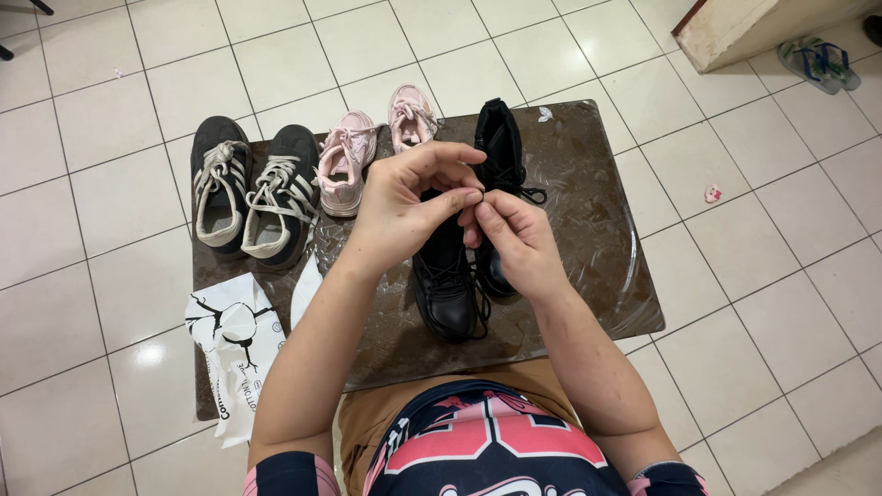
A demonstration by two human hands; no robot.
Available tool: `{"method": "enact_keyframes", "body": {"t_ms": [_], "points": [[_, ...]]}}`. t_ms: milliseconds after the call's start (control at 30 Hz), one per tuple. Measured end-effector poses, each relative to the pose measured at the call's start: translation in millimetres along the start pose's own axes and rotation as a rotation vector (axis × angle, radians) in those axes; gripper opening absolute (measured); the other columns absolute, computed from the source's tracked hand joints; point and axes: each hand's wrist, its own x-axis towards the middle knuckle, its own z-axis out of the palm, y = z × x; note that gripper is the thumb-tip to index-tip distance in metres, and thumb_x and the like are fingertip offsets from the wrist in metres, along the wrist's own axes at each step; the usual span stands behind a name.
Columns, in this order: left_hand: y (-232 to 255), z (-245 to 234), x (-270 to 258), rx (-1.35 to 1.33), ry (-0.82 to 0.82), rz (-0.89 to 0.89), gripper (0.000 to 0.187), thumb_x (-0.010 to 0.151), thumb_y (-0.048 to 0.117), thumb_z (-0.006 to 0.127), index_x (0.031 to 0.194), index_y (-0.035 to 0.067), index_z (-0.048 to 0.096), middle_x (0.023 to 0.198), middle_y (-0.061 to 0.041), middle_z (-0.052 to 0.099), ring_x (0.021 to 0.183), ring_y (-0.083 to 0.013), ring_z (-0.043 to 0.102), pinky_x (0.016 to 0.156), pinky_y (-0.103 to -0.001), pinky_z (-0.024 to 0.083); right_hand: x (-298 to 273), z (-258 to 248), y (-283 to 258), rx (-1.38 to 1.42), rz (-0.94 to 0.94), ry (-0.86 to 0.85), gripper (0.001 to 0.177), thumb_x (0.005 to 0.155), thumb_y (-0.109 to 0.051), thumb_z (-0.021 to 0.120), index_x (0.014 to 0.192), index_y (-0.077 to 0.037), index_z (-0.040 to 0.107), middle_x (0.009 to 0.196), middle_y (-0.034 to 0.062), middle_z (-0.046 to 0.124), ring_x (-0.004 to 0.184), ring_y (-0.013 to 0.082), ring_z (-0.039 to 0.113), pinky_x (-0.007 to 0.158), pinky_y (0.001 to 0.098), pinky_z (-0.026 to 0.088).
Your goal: The person removes the laces from a black boot and then re-laces it. The person threads the laces through the eyelets and ties a knot. Other shoes are visible on the table but are not handled.
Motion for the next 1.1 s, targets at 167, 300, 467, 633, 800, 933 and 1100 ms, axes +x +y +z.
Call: {"method": "enact_keyframes", "body": {"t_ms": [167,300,467,633,800,933,1100], "points": [[-3.1,2.5,-2.2,-0.071,0.036,-0.054,0.034,0.089,-0.003,0.078,0.122,-0.001,0.068,0.098,-0.008,0.078,0.090,-0.0120,0.074,0.083,-0.027,0.061,-1.4,-0.4,3.0,-0.014,0.006,0.008,0.022,0.111,-0.017,0.052,0.102,-0.002,0.066,0.093,-0.0002,0.064,0.082,0.0073,0.059,0.075,0.0238,0.051],[-7.9,3.8,-6.3,-0.095,0.061,-0.044,0.035,0.089,-0.003,0.079,0.122,-0.001,0.068,0.100,-0.010,0.078,0.093,-0.0133,0.075,0.085,-0.028,0.062,-2.4,-0.6,3.9,-0.022,-0.012,0.004,0.023,0.111,-0.017,0.052,0.099,-0.003,0.065,0.091,0.0000,0.063,0.081,0.0073,0.058,0.074,0.0236,0.049],[-15.7,8.2,-11.7,-0.271,0.078,-0.069,0.026,0.089,-0.003,0.077,0.115,-0.003,0.072,0.110,-0.012,0.075,0.091,-0.0128,0.073,0.082,-0.028,0.063,-1.8,1.0,0.6,-0.069,-0.092,0.003,0.024,0.113,-0.017,0.054,0.097,-0.002,0.063,0.087,-0.0007,0.061,0.081,0.0073,0.057,0.074,0.0238,0.049],[-15.9,12.1,-17.4,-0.221,0.083,-0.045,0.012,0.090,-0.004,0.076,0.103,-0.005,0.077,0.112,-0.014,0.074,0.084,-0.0125,0.070,0.075,-0.025,0.060,1.1,7.4,-3.1,-0.135,-0.071,0.014,0.022,0.110,-0.017,0.053,0.104,-0.001,0.067,0.085,-0.0009,0.062,0.079,0.0066,0.056,0.072,0.0224,0.048],[-5.5,18.4,-21.1,-0.160,0.231,-0.051,0.006,0.094,-0.001,0.074,0.098,-0.004,0.076,0.100,-0.012,0.074,0.066,-0.0103,0.065,0.056,-0.024,0.052,-0.4,18.7,1.2,-0.096,-0.038,-0.004,0.023,0.112,-0.017,0.050,0.106,0.000,0.065,0.090,0.0018,0.065,0.086,0.0095,0.060,0.080,0.0250,0.050],[6.2,12.9,-7.2,-0.121,0.359,0.023,0.006,0.096,0.005,0.075,0.100,0.001,0.075,0.095,-0.007,0.079,0.079,-0.0059,0.071,0.069,-0.022,0.059,-9.0,27.4,10.8,0.004,-0.029,-0.109,0.021,0.113,-0.018,0.047,0.107,-0.002,0.059,0.098,0.0044,0.067,0.095,0.0133,0.064,0.091,0.0295,0.053],[14.9,-6.2,11.8,-0.104,0.444,0.059,0.006,0.097,0.007,0.075,0.100,0.002,0.074,0.092,-0.006,0.080,0.074,-0.0045,0.067,0.064,-0.019,0.052,-25.2,36.3,21.5,0.077,0.004,-0.174,0.020,0.114,-0.017,0.044,0.104,-0.003,0.055,0.099,0.0074,0.067,0.097,0.0157,0.064,0.093,0.0320,0.053]]}}
